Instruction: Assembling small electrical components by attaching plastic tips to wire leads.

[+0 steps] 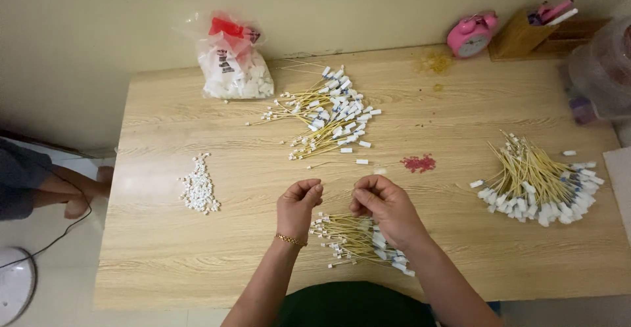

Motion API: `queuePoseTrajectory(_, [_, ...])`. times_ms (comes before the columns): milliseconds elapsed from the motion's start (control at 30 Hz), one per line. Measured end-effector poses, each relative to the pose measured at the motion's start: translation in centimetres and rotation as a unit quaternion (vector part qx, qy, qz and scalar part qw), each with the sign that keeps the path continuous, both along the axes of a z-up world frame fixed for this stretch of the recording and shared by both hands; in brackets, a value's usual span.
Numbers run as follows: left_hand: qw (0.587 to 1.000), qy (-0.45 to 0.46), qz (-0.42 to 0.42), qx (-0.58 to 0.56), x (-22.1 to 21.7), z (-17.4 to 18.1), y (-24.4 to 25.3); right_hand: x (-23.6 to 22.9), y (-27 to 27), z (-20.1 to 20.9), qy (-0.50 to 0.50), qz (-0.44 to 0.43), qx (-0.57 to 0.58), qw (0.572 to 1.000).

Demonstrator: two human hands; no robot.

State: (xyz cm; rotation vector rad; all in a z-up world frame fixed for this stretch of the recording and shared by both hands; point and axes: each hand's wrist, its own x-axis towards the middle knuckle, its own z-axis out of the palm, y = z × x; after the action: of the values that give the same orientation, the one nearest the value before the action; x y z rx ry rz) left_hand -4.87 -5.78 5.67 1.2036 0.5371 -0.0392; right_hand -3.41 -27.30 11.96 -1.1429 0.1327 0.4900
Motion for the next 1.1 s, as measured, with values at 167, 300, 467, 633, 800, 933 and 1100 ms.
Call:
queuePoseTrajectory(167, [1.0, -0.013, -0.021, 0.017, -0.8, 1.4, -0.7, -0.5, -0.3, 0.9, 0.027, 0.004, 0.063, 0.998])
queuePoseTrajectory(300, [0.999, -0.024, -0.042, 0.006, -1.1, 4.3, -1.9, -0.8, -0.1, 1.9, 0.028, -0.007, 0.06, 0.998])
queuePoseTrajectory(467, [0.996, -0.045, -0.075, -0.023, -1.6, 6.6, -2.8, -1.2, 0.1, 3.0, -0.027, -0.013, -0.013, 0.999])
queuePoseTrajectory(633, [0.994, -0.052, -0.089, -0.041, -1.9, 8.4, -3.0, -1.4, 0.9, 4.6, -0.075, -0.008, -0.126, 0.989])
queuePoseTrajectory(800, [0.992, -0.061, -0.099, -0.056, -2.0, 8.8, -3.0, -1.9, 1.5, 7.3, -0.163, -0.011, -0.296, 0.941])
queuePoseTrajectory(933, [0.99, -0.07, -0.103, -0.066, -2.0, 8.8, -3.1, -1.8, 1.5, 8.5, -0.277, -0.025, -0.365, 0.889])
queuePoseTrajectory(1100, [0.988, -0.073, -0.112, -0.079, -2.1, 8.9, -3.1, -1.5, 1.3, 8.3, -0.365, -0.031, -0.412, 0.835])
